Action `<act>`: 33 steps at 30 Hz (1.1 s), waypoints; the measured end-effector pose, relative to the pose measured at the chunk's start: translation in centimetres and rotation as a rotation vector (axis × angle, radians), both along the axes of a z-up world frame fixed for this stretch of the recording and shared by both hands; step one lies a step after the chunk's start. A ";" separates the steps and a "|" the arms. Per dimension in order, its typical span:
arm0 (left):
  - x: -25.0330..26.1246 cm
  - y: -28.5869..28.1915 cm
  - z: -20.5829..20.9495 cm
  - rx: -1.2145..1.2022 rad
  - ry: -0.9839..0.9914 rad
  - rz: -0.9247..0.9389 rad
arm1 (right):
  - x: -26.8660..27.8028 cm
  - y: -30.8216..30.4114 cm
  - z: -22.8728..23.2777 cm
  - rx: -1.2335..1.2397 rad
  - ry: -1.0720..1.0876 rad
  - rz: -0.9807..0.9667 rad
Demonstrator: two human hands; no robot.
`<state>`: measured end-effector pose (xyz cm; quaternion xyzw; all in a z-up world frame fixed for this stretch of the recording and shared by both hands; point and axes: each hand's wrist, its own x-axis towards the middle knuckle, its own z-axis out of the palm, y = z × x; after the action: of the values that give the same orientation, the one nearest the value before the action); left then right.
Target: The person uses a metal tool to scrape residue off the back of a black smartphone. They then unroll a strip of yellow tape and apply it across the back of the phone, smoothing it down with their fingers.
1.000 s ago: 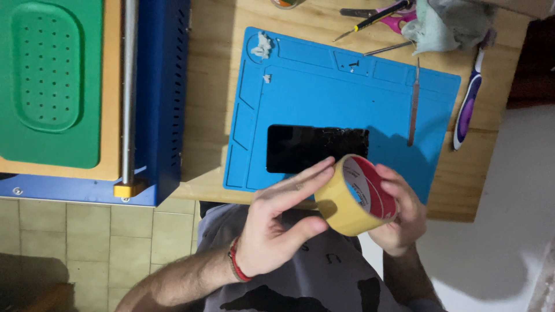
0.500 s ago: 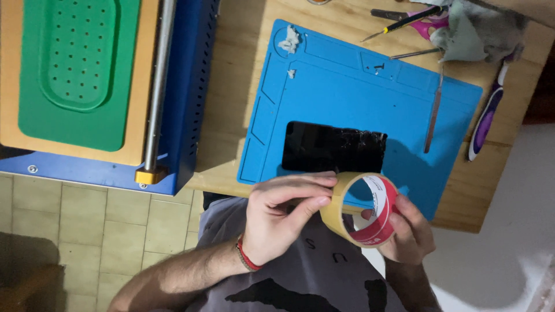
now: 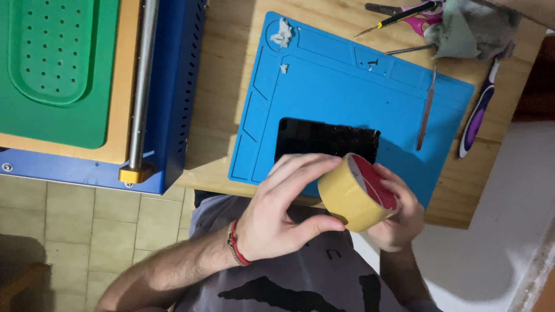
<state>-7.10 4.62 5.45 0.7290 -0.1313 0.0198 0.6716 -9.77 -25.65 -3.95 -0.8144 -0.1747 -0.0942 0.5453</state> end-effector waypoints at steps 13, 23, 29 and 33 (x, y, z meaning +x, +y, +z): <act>0.9 0.6 0.8 -0.081 -0.026 -0.037 | -0.3 -1.0 -1.0 -0.052 -0.036 0.077; -0.6 0.4 -0.3 -0.189 -0.106 0.017 | -3.6 -2.3 -2.2 -0.014 -0.097 0.181; -1.1 0.1 -0.9 -0.109 -0.150 0.050 | -5.0 -0.7 0.6 -0.336 -0.130 0.104; -1.4 -0.2 -2.5 -0.025 -0.343 0.018 | -5.9 -0.1 1.9 -0.220 -0.072 0.122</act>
<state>-8.52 4.42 2.96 0.7075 -0.2371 0.1516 0.6483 -15.72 -25.77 -2.06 -0.8532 -0.2529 -0.0704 0.4506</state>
